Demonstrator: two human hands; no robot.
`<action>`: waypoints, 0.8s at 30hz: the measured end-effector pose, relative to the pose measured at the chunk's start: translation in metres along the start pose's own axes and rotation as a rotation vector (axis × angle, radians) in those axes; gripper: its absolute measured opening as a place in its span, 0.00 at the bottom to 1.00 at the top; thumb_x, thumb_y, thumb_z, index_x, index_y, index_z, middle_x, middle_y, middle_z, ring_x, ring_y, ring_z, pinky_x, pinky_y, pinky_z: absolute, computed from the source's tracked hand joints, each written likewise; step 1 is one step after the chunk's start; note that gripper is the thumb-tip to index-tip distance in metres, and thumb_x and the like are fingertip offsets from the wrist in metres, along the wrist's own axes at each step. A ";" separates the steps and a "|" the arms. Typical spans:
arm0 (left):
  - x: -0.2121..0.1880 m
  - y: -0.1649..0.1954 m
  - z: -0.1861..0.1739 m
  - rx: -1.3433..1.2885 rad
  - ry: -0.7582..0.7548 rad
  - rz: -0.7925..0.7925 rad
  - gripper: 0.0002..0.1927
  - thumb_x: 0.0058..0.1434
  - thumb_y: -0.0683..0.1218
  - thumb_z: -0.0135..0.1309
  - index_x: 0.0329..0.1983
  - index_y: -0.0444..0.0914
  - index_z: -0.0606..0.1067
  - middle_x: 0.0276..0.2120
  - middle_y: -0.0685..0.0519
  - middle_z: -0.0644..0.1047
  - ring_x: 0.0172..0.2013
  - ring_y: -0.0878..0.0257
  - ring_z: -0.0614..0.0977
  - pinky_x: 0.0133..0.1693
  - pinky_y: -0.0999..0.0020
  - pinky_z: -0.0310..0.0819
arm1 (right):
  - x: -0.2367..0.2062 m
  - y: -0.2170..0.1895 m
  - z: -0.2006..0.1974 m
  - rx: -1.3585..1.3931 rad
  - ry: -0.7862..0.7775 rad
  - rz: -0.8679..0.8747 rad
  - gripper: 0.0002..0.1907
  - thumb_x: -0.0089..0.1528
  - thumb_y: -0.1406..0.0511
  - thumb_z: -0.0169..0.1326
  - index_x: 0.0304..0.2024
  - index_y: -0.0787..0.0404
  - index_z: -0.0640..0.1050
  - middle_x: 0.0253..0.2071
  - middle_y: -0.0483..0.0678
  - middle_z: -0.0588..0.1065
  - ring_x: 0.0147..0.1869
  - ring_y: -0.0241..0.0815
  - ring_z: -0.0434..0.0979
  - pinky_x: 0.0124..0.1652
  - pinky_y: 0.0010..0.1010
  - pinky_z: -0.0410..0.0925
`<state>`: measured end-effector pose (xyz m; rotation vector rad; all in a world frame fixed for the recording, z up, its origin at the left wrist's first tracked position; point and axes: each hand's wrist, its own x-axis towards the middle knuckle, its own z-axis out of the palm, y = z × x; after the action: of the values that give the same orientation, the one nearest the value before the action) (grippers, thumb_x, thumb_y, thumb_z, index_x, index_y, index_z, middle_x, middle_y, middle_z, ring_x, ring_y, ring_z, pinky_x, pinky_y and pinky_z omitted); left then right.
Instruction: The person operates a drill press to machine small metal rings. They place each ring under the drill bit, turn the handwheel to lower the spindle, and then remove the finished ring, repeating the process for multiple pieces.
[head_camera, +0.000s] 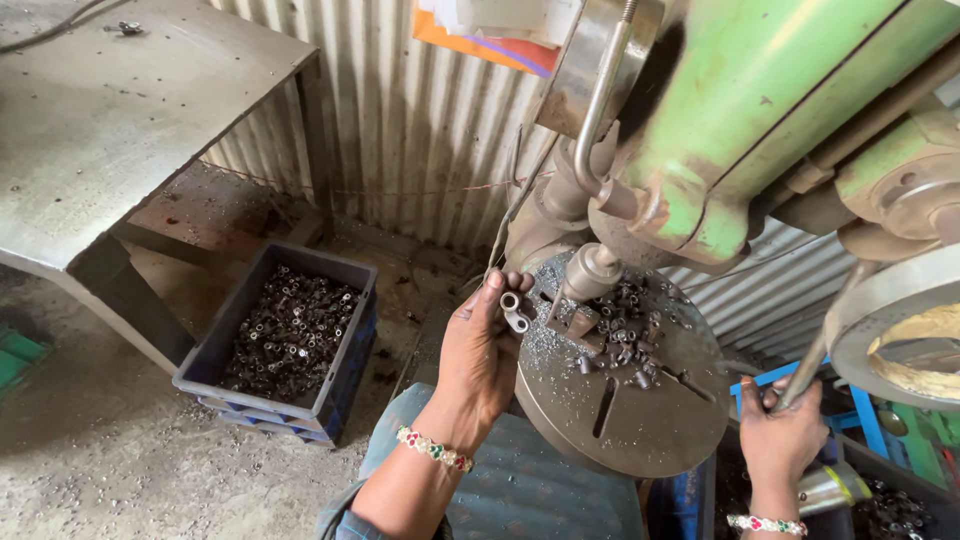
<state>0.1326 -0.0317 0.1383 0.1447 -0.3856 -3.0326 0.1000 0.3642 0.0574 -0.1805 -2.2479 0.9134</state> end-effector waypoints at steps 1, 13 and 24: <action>-0.001 0.001 -0.002 0.002 0.005 0.006 0.11 0.65 0.48 0.58 0.40 0.35 0.79 0.39 0.51 0.82 0.39 0.66 0.80 0.45 0.73 0.76 | 0.000 0.001 0.001 0.018 0.000 -0.001 0.20 0.62 0.70 0.69 0.43 0.64 0.67 0.27 0.44 0.69 0.32 0.35 0.68 0.37 0.30 0.67; -0.010 0.010 0.005 0.059 -0.209 0.037 0.13 0.67 0.45 0.55 0.50 0.32 0.76 0.55 0.44 0.78 0.49 0.58 0.81 0.53 0.64 0.77 | -0.002 -0.013 -0.003 -0.116 0.020 -0.011 0.20 0.61 0.70 0.69 0.42 0.65 0.68 0.25 0.46 0.71 0.29 0.38 0.71 0.37 0.33 0.67; -0.030 0.036 0.021 0.037 -0.474 -0.008 0.26 0.72 0.47 0.50 0.67 0.26 0.64 0.65 0.35 0.70 0.60 0.50 0.77 0.64 0.55 0.72 | -0.001 -0.003 -0.001 -0.041 0.007 -0.028 0.19 0.62 0.71 0.68 0.43 0.66 0.68 0.27 0.44 0.70 0.32 0.35 0.69 0.38 0.29 0.67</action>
<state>0.1631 -0.0585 0.1699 -0.5809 -0.4688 -3.0415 0.1013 0.3619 0.0597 -0.1704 -2.2578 0.8515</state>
